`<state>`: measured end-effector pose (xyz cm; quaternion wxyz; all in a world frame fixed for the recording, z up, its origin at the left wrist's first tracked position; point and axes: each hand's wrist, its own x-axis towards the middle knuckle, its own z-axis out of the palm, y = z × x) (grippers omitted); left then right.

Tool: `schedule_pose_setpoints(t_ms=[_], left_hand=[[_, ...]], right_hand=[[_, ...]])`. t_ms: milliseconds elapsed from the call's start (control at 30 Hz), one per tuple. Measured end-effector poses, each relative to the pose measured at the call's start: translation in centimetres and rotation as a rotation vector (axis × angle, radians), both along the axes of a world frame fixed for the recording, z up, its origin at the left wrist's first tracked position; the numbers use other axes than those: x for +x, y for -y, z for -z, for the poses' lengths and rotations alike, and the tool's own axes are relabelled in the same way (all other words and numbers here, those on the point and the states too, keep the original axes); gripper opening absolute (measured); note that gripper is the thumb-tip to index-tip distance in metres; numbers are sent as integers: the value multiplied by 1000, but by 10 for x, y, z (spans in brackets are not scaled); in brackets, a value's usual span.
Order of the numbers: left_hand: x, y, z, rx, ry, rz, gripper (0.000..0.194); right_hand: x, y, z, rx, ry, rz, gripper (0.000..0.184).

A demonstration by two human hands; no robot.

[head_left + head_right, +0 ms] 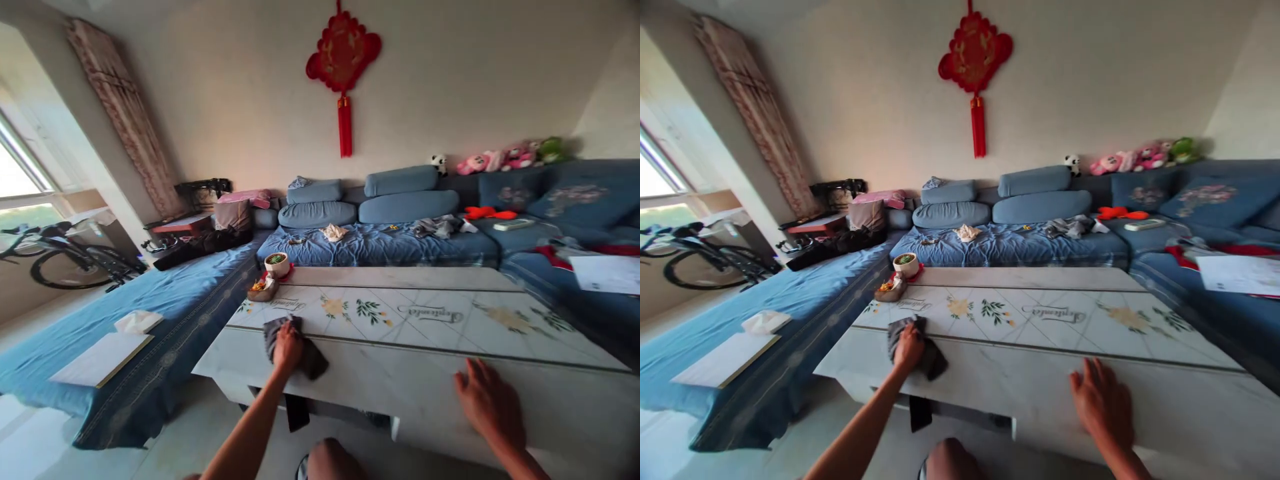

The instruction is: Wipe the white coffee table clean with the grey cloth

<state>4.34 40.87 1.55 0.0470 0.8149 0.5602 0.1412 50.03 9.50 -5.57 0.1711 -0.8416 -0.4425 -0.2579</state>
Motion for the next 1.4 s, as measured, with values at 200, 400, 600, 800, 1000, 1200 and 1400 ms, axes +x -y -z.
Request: schedule_pose_setpoints(t_ms=[200, 400, 600, 800, 1000, 1200, 1400], left_hand=[[206, 149, 20, -94, 67, 581, 72], [177, 106, -26, -156, -60, 783, 71], [32, -1, -68, -97, -182, 379, 65], [5, 1, -57, -35, -166, 8, 63], [170, 100, -18, -112, -49, 368, 67], [330, 206, 18, -237, 141, 794, 78], [282, 100, 23, -176, 126, 775, 71]], right_hand=[[-18, -1, -17, -61, -17, 92, 52], [-27, -2, -29, -121, -139, 130, 55], [-34, -7, -27, -66, -211, 148, 56], [-33, -8, -21, -121, -247, 116, 58], [-27, -9, -26, -232, -266, 115, 58], [-8, 12, -22, -323, -98, 44, 57], [10, 34, -5, -156, -63, -112, 56]])
